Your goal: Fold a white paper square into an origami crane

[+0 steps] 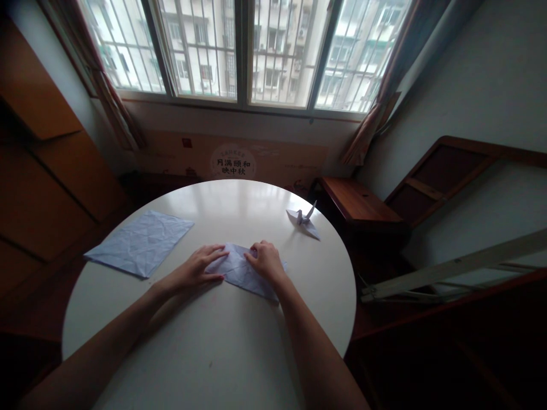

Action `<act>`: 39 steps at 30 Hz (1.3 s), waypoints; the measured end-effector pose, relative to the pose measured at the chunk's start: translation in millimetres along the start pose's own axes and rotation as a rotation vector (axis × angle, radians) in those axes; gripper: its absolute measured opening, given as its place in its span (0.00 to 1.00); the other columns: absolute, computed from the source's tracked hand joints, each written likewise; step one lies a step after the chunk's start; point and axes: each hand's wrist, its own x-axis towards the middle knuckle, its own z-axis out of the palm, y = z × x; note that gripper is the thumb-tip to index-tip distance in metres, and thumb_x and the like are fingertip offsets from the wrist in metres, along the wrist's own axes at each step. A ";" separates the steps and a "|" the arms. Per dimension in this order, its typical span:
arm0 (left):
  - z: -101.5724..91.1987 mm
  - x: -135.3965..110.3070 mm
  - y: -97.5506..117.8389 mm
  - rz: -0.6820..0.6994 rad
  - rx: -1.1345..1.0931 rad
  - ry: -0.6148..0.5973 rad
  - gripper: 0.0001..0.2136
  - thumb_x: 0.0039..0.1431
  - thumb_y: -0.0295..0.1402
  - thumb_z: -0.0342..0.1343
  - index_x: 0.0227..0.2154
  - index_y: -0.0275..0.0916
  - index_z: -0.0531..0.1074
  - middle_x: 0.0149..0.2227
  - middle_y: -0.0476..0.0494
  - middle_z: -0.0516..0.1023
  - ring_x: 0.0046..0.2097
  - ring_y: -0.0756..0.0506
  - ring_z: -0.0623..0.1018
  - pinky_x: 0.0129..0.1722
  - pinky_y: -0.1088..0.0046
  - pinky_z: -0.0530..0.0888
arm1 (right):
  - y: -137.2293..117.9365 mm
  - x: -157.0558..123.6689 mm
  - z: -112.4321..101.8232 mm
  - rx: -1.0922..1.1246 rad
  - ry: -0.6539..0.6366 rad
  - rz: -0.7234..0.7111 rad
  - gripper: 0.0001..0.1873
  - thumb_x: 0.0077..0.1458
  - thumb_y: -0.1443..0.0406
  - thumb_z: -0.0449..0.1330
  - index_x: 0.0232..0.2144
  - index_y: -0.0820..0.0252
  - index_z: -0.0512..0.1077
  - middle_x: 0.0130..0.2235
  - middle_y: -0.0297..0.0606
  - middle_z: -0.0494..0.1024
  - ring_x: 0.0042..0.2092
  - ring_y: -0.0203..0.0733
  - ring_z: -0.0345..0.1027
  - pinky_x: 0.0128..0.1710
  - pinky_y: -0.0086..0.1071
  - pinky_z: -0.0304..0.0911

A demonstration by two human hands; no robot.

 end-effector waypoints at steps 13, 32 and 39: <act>3.0 -1.6 -4.2 0.019 0.049 -0.014 0.26 0.56 0.45 0.59 0.57 0.47 0.67 0.62 0.36 0.64 0.63 0.34 0.63 0.62 0.46 0.57 | -9.3 -8.2 -9.0 0.027 -0.078 0.031 0.19 0.55 0.53 0.59 0.40 0.62 0.74 0.41 0.46 0.75 0.40 0.44 0.69 0.41 0.32 0.59; -12.8 14.0 21.4 -0.490 -1.065 0.435 0.24 0.45 0.51 0.64 0.32 0.31 0.76 0.29 0.39 0.78 0.31 0.44 0.78 0.30 0.70 0.74 | -13.8 3.3 -14.2 1.121 0.209 0.071 0.19 0.38 0.54 0.70 0.27 0.61 0.72 0.28 0.35 0.76 0.30 0.38 0.68 0.30 0.30 0.61; -14.0 12.2 26.9 -0.487 -1.038 0.430 0.20 0.43 0.47 0.67 0.24 0.32 0.76 0.24 0.44 0.77 0.26 0.49 0.73 0.27 0.74 0.69 | -14.3 0.1 -18.3 1.067 0.011 0.022 0.25 0.42 0.54 0.69 0.41 0.61 0.75 0.29 0.35 0.77 0.31 0.37 0.69 0.31 0.30 0.61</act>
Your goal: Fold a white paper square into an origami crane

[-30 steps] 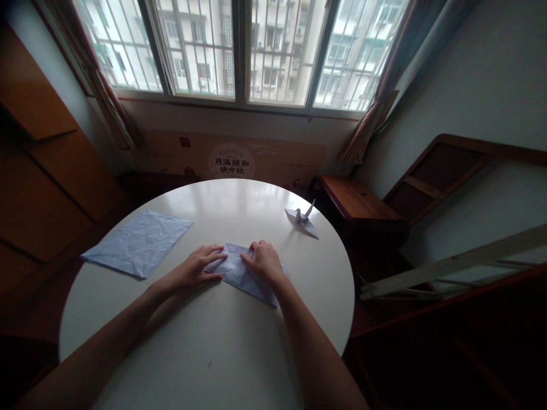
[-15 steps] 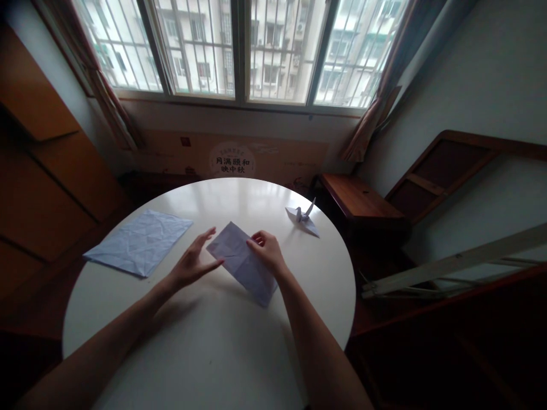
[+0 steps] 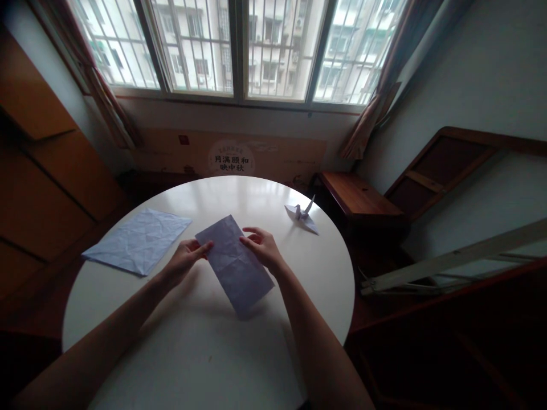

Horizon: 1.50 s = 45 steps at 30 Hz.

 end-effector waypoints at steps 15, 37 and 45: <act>1.7 1.1 4.2 0.134 0.012 0.104 0.17 0.40 0.44 0.69 0.21 0.34 0.73 0.23 0.47 0.75 0.26 0.50 0.73 0.27 0.76 0.69 | 7.6 1.5 7.8 0.065 -0.006 -0.001 0.20 0.37 0.52 0.70 0.22 0.62 0.73 0.24 0.32 0.74 0.28 0.35 0.66 0.29 0.29 0.60; 3.0 -2.5 8.6 0.226 0.010 0.111 0.16 0.44 0.45 0.67 0.20 0.35 0.73 0.21 0.49 0.74 0.26 0.51 0.73 0.28 0.76 0.70 | 0.4 -0.4 9.8 0.098 0.082 -0.094 0.17 0.37 0.53 0.70 0.20 0.60 0.73 0.22 0.31 0.72 0.27 0.34 0.63 0.28 0.29 0.59; 1.6 0.0 6.3 0.214 -0.016 0.111 0.18 0.43 0.47 0.68 0.20 0.34 0.74 0.21 0.48 0.73 0.25 0.51 0.71 0.26 0.77 0.68 | -2.3 -2.0 9.3 0.076 0.081 -0.102 0.18 0.38 0.52 0.70 0.21 0.61 0.73 0.23 0.32 0.72 0.28 0.34 0.63 0.29 0.29 0.59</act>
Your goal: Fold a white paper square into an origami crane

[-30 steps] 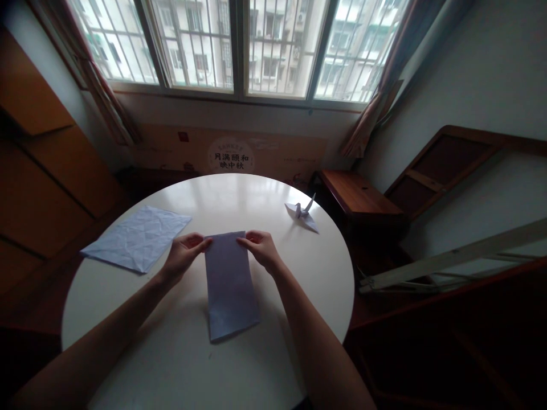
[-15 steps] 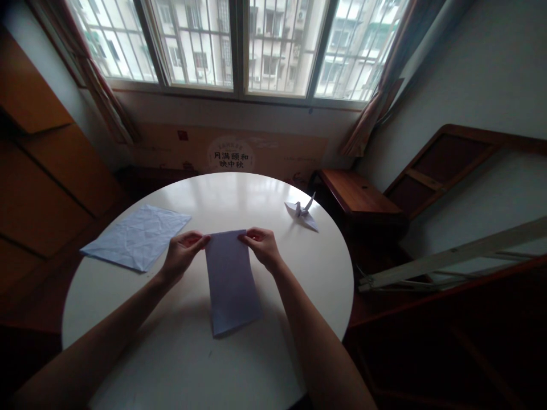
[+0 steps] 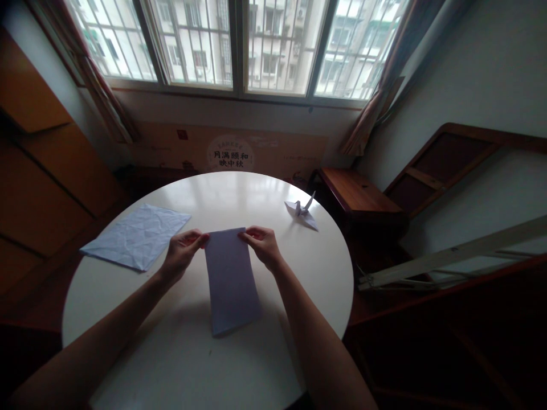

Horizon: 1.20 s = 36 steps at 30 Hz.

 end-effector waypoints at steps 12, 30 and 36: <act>0.0 -1.0 1.8 0.017 0.011 -0.009 0.18 0.43 0.47 0.67 0.21 0.35 0.74 0.21 0.49 0.72 0.26 0.51 0.70 0.27 0.76 0.68 | -0.3 0.7 0.7 0.023 0.011 -0.002 0.19 0.34 0.53 0.71 0.18 0.60 0.72 0.20 0.29 0.68 0.25 0.32 0.60 0.27 0.29 0.56; 2.6 -2.2 7.8 -0.024 -0.046 0.033 0.18 0.39 0.45 0.70 0.19 0.35 0.72 0.21 0.50 0.72 0.25 0.51 0.72 0.27 0.76 0.69 | -5.6 -2.3 0.9 0.026 -0.033 -0.008 0.20 0.38 0.51 0.69 0.18 0.60 0.71 0.21 0.30 0.67 0.27 0.33 0.60 0.29 0.30 0.56; 2.1 -1.6 5.5 -0.024 -0.056 0.028 0.18 0.40 0.44 0.70 0.19 0.34 0.71 0.20 0.51 0.71 0.25 0.52 0.71 0.27 0.77 0.68 | -4.8 -1.7 0.5 0.038 -0.024 0.011 0.19 0.38 0.51 0.70 0.18 0.60 0.72 0.21 0.31 0.70 0.27 0.34 0.61 0.29 0.30 0.57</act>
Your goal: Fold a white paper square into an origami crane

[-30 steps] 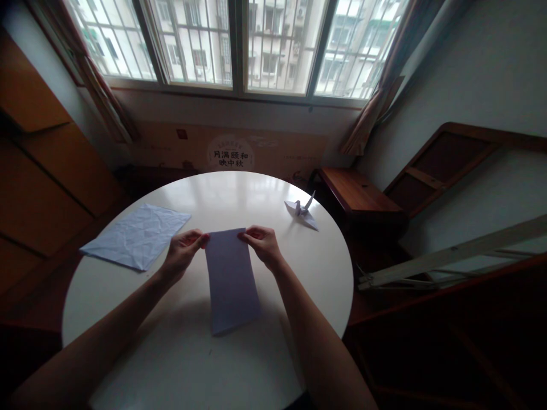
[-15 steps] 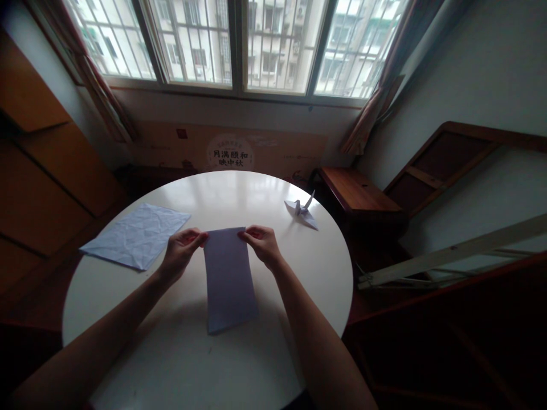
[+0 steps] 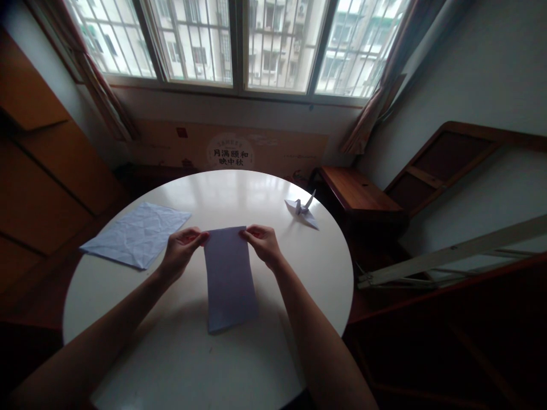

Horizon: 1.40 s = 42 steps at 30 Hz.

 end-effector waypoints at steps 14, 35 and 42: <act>1.1 -0.1 1.2 -0.009 -0.025 0.013 0.19 0.38 0.43 0.71 0.18 0.34 0.70 0.20 0.51 0.72 0.25 0.52 0.72 0.26 0.78 0.68 | 2.4 0.2 -0.6 0.027 -0.009 -0.004 0.17 0.40 0.54 0.70 0.20 0.61 0.74 0.22 0.31 0.72 0.27 0.33 0.62 0.29 0.29 0.57; -2.4 1.6 -4.7 -0.005 0.037 -0.061 0.17 0.42 0.45 0.68 0.20 0.34 0.75 0.21 0.48 0.75 0.25 0.51 0.73 0.27 0.77 0.69 | 5.8 4.6 -3.4 -0.052 0.073 -0.022 0.17 0.41 0.52 0.69 0.24 0.60 0.77 0.25 0.35 0.76 0.28 0.36 0.66 0.31 0.31 0.61; 2.0 -1.9 0.5 -0.064 0.058 -0.090 0.18 0.39 0.46 0.69 0.19 0.34 0.74 0.20 0.48 0.74 0.24 0.52 0.71 0.26 0.77 0.67 | 8.0 4.7 -4.1 -0.033 0.117 -0.054 0.18 0.41 0.51 0.69 0.22 0.60 0.75 0.23 0.34 0.74 0.27 0.35 0.64 0.29 0.30 0.59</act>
